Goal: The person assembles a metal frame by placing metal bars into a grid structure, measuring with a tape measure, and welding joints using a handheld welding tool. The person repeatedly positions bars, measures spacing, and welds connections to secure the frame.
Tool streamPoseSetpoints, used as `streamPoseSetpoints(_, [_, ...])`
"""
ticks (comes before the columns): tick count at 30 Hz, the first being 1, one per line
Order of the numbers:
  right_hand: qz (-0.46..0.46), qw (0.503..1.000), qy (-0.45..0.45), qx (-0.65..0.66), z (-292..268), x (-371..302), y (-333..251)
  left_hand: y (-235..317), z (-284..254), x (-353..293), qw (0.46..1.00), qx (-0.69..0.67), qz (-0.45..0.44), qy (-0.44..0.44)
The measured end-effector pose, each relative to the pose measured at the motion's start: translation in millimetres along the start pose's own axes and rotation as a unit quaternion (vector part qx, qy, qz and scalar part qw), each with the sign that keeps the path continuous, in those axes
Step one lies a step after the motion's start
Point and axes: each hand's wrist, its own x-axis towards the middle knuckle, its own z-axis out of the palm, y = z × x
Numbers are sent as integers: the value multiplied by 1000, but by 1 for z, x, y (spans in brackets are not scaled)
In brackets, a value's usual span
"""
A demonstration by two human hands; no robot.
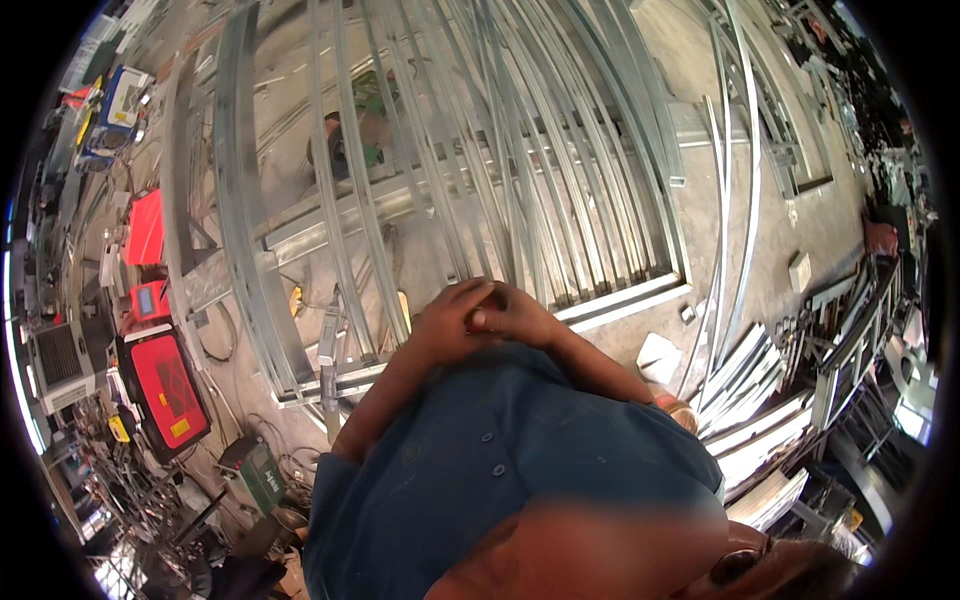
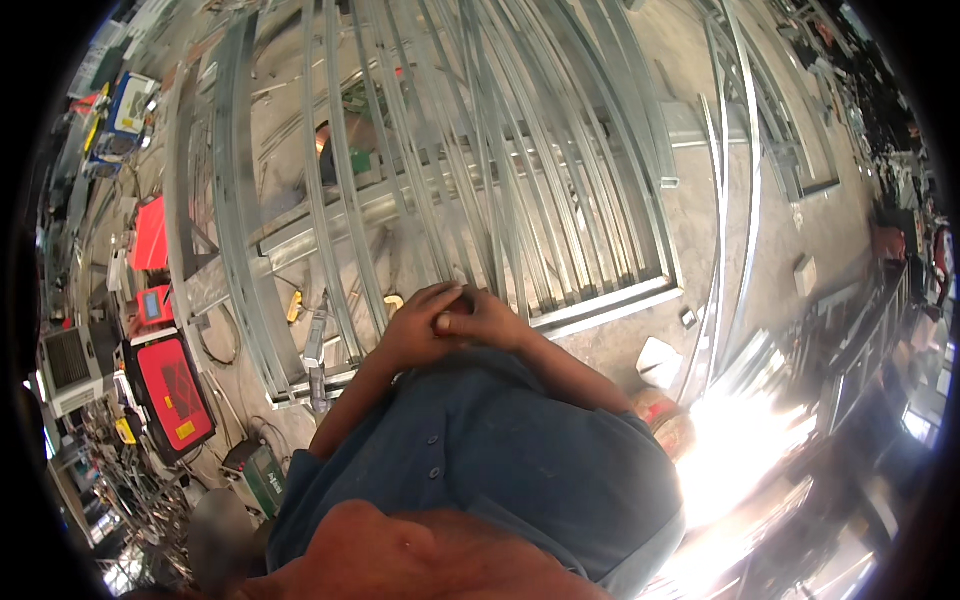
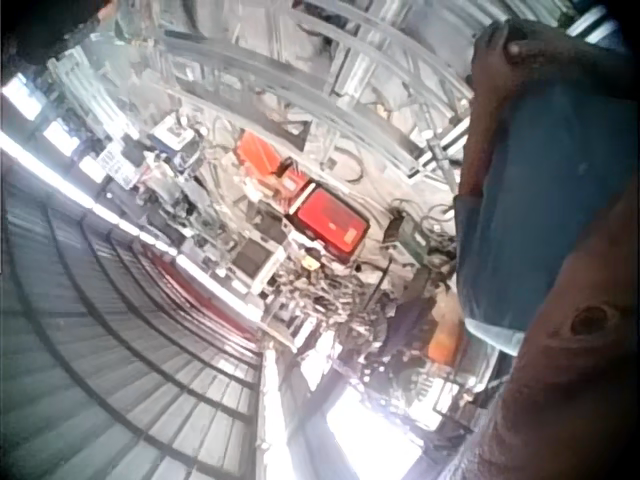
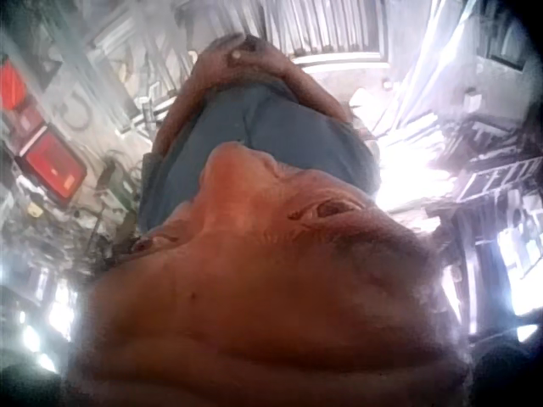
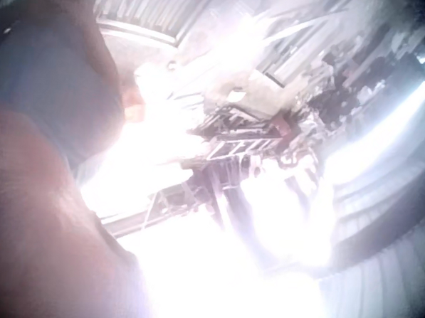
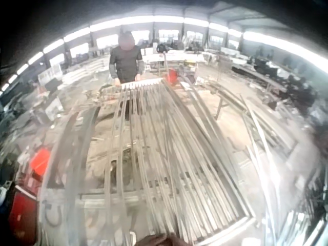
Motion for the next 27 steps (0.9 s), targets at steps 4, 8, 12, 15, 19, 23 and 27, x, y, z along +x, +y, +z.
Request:
streamPoseSetpoints(4, [103, 980, 33, 170, 5, -21, -16, -9, -1, -21, 999, -37, -21, 4])
streamPoseSetpoints(8, [110, 992, 31, -54, 4, -26, -12, -8, -9, -28, 993, -87, -30, -70])
streamPoseSetpoints(12, [176, 978, 3, -112, -5, -28, -22, -35, -25, -39, 991, -82, -69, -85])
streamPoseSetpoints(15, [62, 992, 86, -64, 7, -28, -3, -28, -41, -47, 975, -138, -165, -60])
streamPoseSetpoints(19, [-1, 987, -20, -161, 16, -19, 16, -21, -35, -49, 986, -98, -106, -86])
streamPoseSetpoints(23, [14, 829, 374, -417, -44, -3, 47, -37, -14, -67, 986, -71, -149, -33])
streamPoseSetpoints(27, [143, 789, 328, -499, -81, 36, 57, -46, 0, -69, 974, -91, -206, 18])
